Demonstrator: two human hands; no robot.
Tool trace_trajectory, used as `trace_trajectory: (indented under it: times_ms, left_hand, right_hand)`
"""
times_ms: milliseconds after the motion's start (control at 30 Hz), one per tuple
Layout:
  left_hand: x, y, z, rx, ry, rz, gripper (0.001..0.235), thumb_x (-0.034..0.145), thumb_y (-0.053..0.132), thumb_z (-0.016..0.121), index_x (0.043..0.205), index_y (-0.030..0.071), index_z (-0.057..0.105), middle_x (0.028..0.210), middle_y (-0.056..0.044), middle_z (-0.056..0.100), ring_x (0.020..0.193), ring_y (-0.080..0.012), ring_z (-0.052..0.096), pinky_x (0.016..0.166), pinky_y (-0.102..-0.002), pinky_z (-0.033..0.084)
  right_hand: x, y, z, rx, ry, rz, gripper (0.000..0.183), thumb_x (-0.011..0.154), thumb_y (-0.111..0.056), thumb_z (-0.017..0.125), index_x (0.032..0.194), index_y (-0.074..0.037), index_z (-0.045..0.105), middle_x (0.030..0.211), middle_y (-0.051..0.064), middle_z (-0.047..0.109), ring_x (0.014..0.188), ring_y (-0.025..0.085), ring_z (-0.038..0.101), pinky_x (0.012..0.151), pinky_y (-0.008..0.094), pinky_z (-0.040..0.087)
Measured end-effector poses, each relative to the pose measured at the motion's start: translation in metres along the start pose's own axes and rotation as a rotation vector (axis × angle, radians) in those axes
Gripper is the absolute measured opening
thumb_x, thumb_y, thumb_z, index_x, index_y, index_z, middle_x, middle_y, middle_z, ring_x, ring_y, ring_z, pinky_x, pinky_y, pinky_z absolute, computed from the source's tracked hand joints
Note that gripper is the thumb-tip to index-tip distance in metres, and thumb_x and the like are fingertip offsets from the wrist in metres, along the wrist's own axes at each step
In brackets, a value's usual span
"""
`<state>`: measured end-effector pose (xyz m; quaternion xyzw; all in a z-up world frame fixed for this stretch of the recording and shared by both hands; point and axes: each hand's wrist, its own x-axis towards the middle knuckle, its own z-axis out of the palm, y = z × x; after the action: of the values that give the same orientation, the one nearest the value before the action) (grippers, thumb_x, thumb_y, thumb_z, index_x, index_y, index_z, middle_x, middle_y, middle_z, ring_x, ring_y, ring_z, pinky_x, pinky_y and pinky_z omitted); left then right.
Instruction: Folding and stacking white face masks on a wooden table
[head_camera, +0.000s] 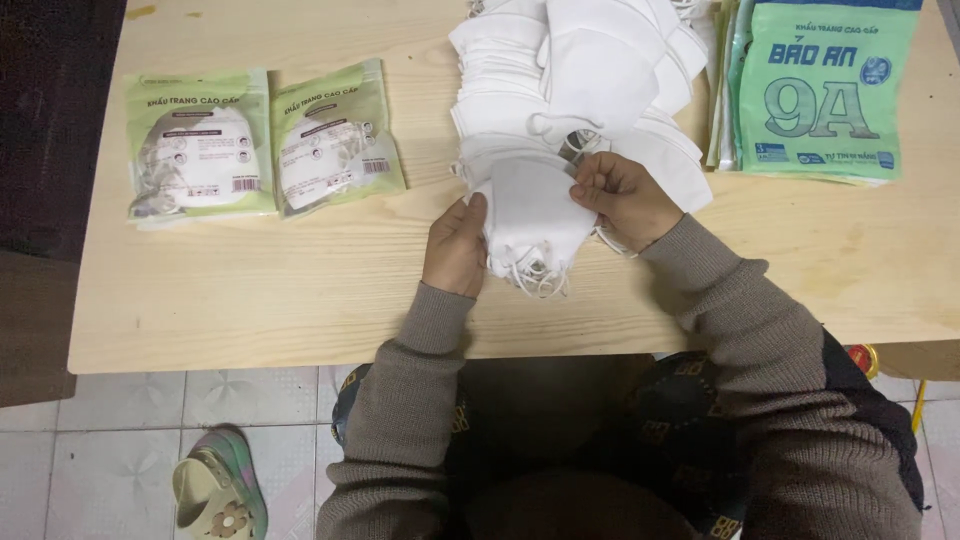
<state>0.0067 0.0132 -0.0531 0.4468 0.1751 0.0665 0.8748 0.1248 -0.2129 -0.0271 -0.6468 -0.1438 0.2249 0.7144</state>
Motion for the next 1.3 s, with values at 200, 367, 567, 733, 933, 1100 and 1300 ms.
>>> trace_trajectory:
  times_ms: [200,367,567,733,933,1100,1300]
  left_hand:
    - [-0.008,0.023,0.024,0.001,0.027,0.046,0.036,0.108,0.027,0.057,0.127,-0.002,0.061,0.110,-0.018,0.073,0.097,-0.0241,0.073,0.082,-0.038,0.066]
    - [-0.016,0.031,0.029,0.011,0.054,0.037,0.037,0.108,0.027,0.057,0.129,-0.002,0.060,0.111,-0.017,0.072,0.100,-0.0237,0.073,0.085,-0.037,0.065]
    - [-0.014,0.033,0.029,0.038,0.046,0.004,0.040,0.110,0.031,0.051,0.132,-0.001,0.058,0.115,-0.018,0.071,0.105,-0.0259,0.071,0.088,-0.040,0.064]
    - [-0.027,0.048,0.044,0.041,0.012,0.008,0.044,0.109,0.029,0.052,0.139,-0.003,0.053,0.124,-0.021,0.066,0.117,-0.0285,0.065,0.100,-0.045,0.057]
    - [-0.015,0.028,0.028,0.075,-0.054,0.078,0.038,0.106,0.018,0.062,0.138,-0.002,0.057,0.124,-0.023,0.069,0.110,-0.0280,0.069,0.094,-0.044,0.061]
    - [-0.028,0.053,0.048,0.076,-0.102,0.129,0.040,0.100,0.015,0.060,0.137,0.002,0.061,0.134,-0.013,0.067,0.125,-0.0242,0.062,0.110,-0.035,0.051]
    - [-0.017,0.040,0.042,0.320,-0.049,0.295,0.040,0.100,0.018,0.060,0.137,0.004,0.060,0.136,-0.012,0.065,0.129,-0.0221,0.058,0.115,-0.033,0.045]
  right_hand:
    - [-0.020,-0.068,0.001,-0.253,0.010,-0.129,0.014,0.097,0.003,0.067,0.109,-0.003,0.065,0.081,0.004,0.060,0.076,0.012,0.060,0.068,0.023,0.051]
    - [-0.020,-0.068,0.002,-0.099,0.041,-0.114,0.012,0.098,0.000,0.069,0.108,-0.003,0.063,0.078,-0.001,0.057,0.070,0.006,0.059,0.065,0.017,0.051]
    - [-0.012,-0.037,0.010,-0.199,0.022,-0.050,0.011,0.094,0.001,0.070,0.103,-0.003,0.067,0.073,-0.001,0.055,0.065,0.008,0.055,0.060,0.020,0.046]
    - [-0.010,-0.029,0.011,-0.308,0.059,-0.008,0.013,0.092,-0.001,0.072,0.104,-0.002,0.068,0.073,0.001,0.055,0.064,0.010,0.055,0.057,0.021,0.045]
    - [-0.004,-0.070,0.004,-0.570,0.029,-0.230,0.014,0.093,-0.008,0.077,0.104,-0.003,0.071,0.088,0.015,0.068,0.084,0.026,0.067,0.070,0.039,0.055]
    - [0.031,-0.086,-0.023,-1.267,0.377,-0.756,0.028,0.090,-0.002,0.082,0.112,0.001,0.065,0.115,0.017,0.064,0.109,0.033,0.057,0.096,0.042,0.041]
    - [0.067,-0.070,-0.039,-1.425,0.540,-0.451,0.061,0.077,-0.035,0.091,0.124,-0.011,0.060,0.106,0.015,0.063,0.093,0.039,0.056,0.075,0.049,0.043]
